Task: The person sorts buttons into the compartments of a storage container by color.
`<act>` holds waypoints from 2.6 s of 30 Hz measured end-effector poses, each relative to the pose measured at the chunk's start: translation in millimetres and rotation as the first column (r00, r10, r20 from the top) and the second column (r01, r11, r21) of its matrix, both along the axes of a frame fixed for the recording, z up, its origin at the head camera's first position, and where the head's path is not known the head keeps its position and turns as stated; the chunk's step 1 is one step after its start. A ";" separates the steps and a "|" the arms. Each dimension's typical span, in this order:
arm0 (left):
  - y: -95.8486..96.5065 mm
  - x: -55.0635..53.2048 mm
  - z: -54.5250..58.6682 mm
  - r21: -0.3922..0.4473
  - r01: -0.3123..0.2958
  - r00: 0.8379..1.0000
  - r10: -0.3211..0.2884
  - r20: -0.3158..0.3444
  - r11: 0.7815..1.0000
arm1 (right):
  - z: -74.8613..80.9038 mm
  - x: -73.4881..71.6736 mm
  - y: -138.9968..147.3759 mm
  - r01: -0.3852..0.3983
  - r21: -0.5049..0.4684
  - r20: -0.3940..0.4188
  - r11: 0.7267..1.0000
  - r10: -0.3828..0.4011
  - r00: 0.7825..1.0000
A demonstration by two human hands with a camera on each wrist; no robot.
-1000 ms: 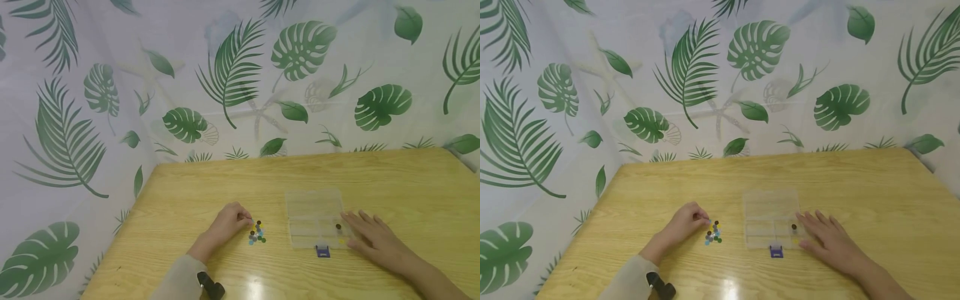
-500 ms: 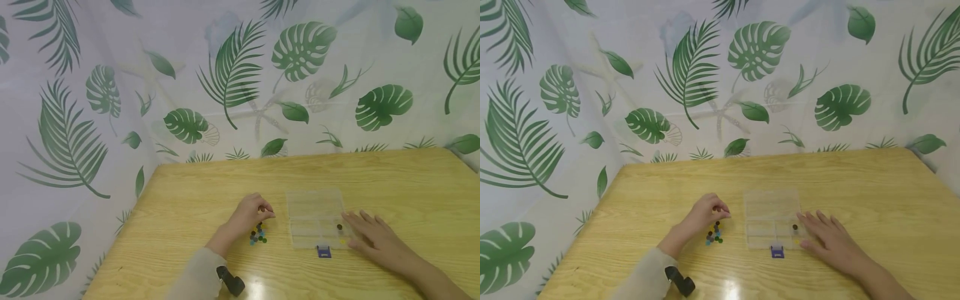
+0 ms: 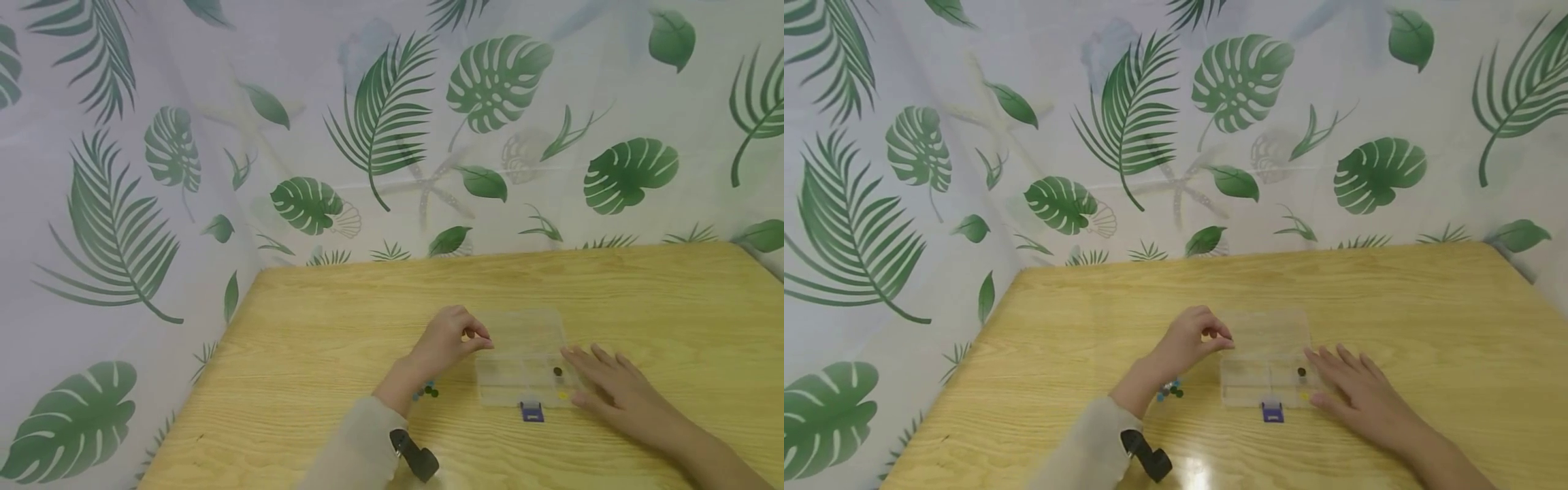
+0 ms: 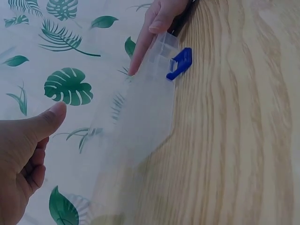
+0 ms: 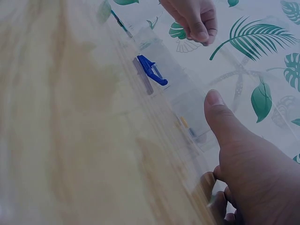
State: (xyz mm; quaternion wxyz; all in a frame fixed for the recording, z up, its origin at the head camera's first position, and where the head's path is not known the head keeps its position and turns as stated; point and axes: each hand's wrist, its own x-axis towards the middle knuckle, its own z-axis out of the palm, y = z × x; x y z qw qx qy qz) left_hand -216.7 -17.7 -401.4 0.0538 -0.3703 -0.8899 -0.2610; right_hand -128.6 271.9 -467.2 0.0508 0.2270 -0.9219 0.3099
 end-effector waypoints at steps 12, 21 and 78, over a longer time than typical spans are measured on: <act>42.2 -0.3 -4.4 -0.037 0.082 0.993 -0.085 -0.081 0.996 | -0.7 -1.8 0.4 0.006 0.012 0.009 1.000 -0.006 1.000; 58.7 5.0 -12.7 -0.084 0.039 0.999 -0.039 0.012 0.996 | -2.9 -0.6 0.4 0.007 0.003 0.000 1.000 -0.007 1.000; -62.6 -2.4 -26.5 0.214 -0.225 0.915 0.131 0.381 0.950 | 0.9 -2.2 0.1 -0.002 -0.001 -0.003 1.000 0.002 1.000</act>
